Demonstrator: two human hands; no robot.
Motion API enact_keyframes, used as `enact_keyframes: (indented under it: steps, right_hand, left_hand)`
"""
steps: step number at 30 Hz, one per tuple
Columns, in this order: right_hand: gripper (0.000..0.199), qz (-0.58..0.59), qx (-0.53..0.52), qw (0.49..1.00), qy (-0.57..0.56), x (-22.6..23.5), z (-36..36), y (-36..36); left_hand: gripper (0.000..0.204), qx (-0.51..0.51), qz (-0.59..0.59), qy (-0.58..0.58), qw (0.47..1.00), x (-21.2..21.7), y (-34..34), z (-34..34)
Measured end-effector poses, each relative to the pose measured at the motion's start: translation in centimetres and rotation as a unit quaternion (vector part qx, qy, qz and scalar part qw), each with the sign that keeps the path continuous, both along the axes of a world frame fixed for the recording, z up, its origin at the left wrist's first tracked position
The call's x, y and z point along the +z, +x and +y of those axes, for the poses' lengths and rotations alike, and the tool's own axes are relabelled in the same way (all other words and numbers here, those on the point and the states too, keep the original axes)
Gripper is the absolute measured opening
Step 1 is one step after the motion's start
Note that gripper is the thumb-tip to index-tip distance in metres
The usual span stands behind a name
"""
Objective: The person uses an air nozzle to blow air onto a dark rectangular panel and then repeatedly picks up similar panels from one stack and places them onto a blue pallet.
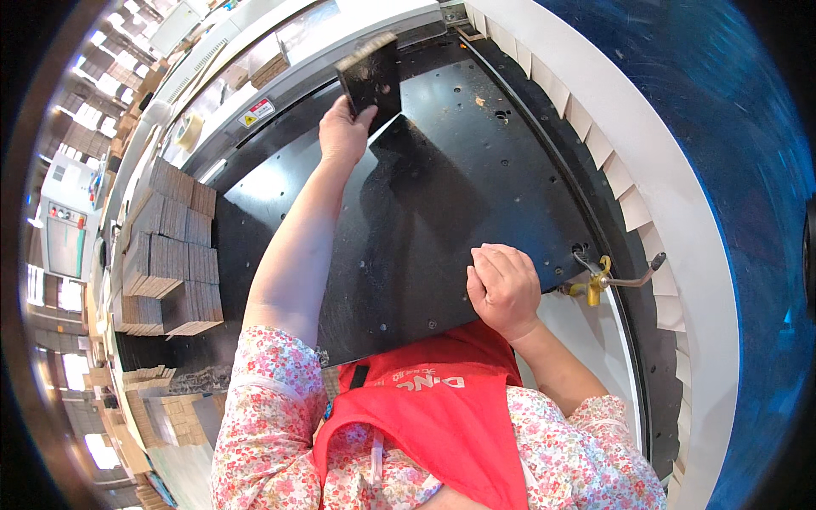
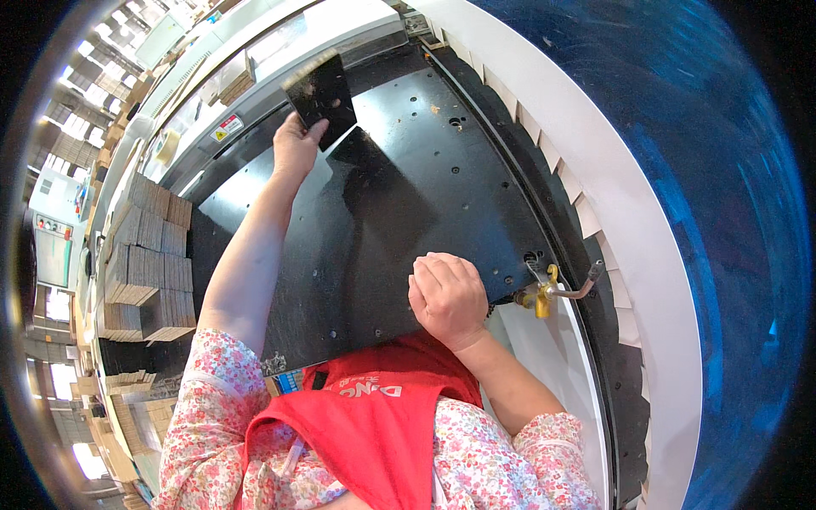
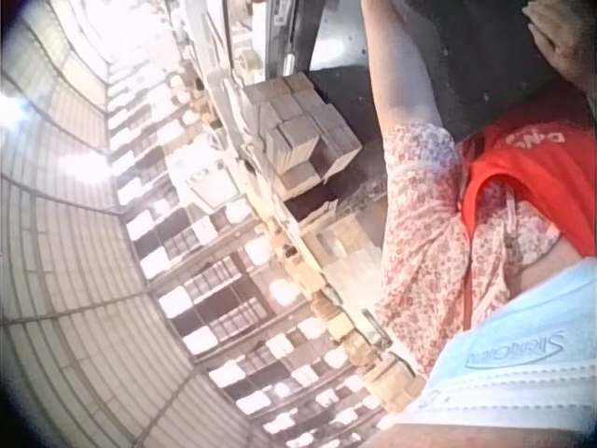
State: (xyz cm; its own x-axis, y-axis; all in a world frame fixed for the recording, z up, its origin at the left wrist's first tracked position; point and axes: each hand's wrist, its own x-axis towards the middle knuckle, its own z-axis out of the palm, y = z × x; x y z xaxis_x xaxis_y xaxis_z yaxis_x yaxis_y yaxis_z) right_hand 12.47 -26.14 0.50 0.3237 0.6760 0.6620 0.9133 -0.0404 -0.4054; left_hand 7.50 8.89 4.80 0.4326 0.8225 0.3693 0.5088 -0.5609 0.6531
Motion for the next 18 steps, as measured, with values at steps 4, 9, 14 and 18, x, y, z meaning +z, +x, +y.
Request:
enact_keyframes:
  steps: [4, 9, 14, 18]
  right_hand:
    - [0.016, -0.004, 0.005, 1.0, 0.001, 0.0, 0.1, -0.2]
    - [0.016, -0.004, -0.001, 1.0, -0.005, -0.1, 0.0, 0.0]
    - [0.016, -0.001, 0.004, 1.0, -0.001, 0.0, 0.0, -0.1]
    - [0.017, 0.003, 0.005, 1.0, 0.004, -0.1, 0.1, -0.2]
  left_hand:
    - [0.026, -0.031, -0.091, -0.035, 0.995, -2.5, -1.1, 2.0]
    - [0.027, 0.001, -0.135, -0.05, 0.99, -1.7, -1.3, 1.2]
    - [0.03, 0.004, -0.013, -0.005, 1.0, -0.8, -3.0, 2.5]
    - [0.029, 0.067, 0.079, 0.227, 0.968, 2.2, -3.1, 1.7]
